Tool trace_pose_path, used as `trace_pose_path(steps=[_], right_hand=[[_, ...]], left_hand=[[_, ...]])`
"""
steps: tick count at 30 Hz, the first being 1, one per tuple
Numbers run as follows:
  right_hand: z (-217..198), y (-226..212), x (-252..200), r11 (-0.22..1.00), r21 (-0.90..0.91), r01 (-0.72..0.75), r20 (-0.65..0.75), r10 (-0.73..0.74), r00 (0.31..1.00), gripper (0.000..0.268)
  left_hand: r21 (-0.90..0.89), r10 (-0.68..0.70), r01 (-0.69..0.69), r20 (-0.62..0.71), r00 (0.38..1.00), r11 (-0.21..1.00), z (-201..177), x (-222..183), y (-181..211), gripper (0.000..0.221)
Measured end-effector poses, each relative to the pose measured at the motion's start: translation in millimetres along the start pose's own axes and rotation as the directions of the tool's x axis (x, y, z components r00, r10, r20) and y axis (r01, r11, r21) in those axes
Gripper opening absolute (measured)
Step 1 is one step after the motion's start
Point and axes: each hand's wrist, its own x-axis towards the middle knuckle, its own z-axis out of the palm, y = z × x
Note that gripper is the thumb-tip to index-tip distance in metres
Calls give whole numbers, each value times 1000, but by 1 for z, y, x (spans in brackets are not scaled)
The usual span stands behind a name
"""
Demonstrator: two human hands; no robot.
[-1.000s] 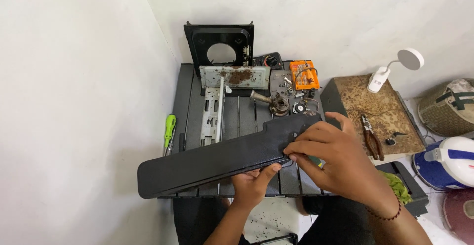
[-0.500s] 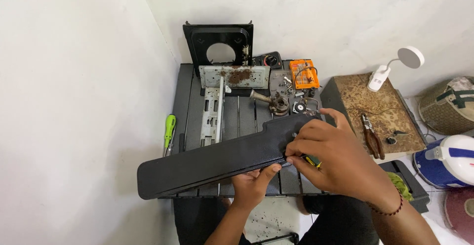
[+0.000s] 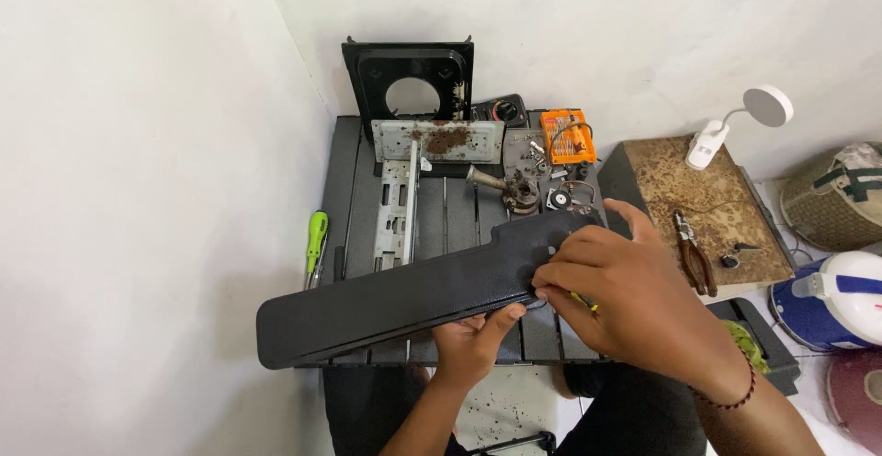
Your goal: The person assembles a black plastic frame and a white metal component on a workbench. They use a screwdriver to tighten screws on the frame, then position the metal part inside the frame and secure it with additional screws.
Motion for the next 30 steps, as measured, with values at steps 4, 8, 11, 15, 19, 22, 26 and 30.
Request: trace_pose_path(steps=[4, 8, 11, 15, 19, 22, 26, 30], right_hand=[[0, -1, 0, 1000, -24, -1, -6, 1, 1000, 6], [-1, -1, 1, 1000, -25, -8, -1, 8, 1000, 8], [-2, 0, 2, 1000, -13, -9, 16, 9, 1000, 8], [-1, 0, 3, 999, -18, -28, 24, 28, 999, 6], [-2, -1, 4, 1000, -13, -17, 12, 17, 1000, 6], [-3, -2, 5, 1000, -7, -31, 19, 31, 999, 7], [-5, -3, 7, 1000, -9, -5, 78, 6, 997, 9], [-3, -2, 6, 998, -52, -24, 63, 27, 998, 8]], left_hand=[[-1, 38, -38, 25, 999, 999, -1, 1, 1, 35], [51, 15, -14, -5, 1000, 999, 0, 0, 1, 22], [1, 12, -12, 9, 1000, 1000, -1, 1, -3, 32], [33, 13, -13, -1, 1000, 999, -2, 2, -3, 31], [11, 3, -3, 7, 1000, 1000, -3, 0, -5, 33], [79, 0, 1, -17, 1000, 997, -4, -4, -7, 21], [41, -3, 4, -25, 1000, 999, -2, -1, -4, 27], [-51, -40, 40, -3, 999, 998, -1, 2, -3, 33]])
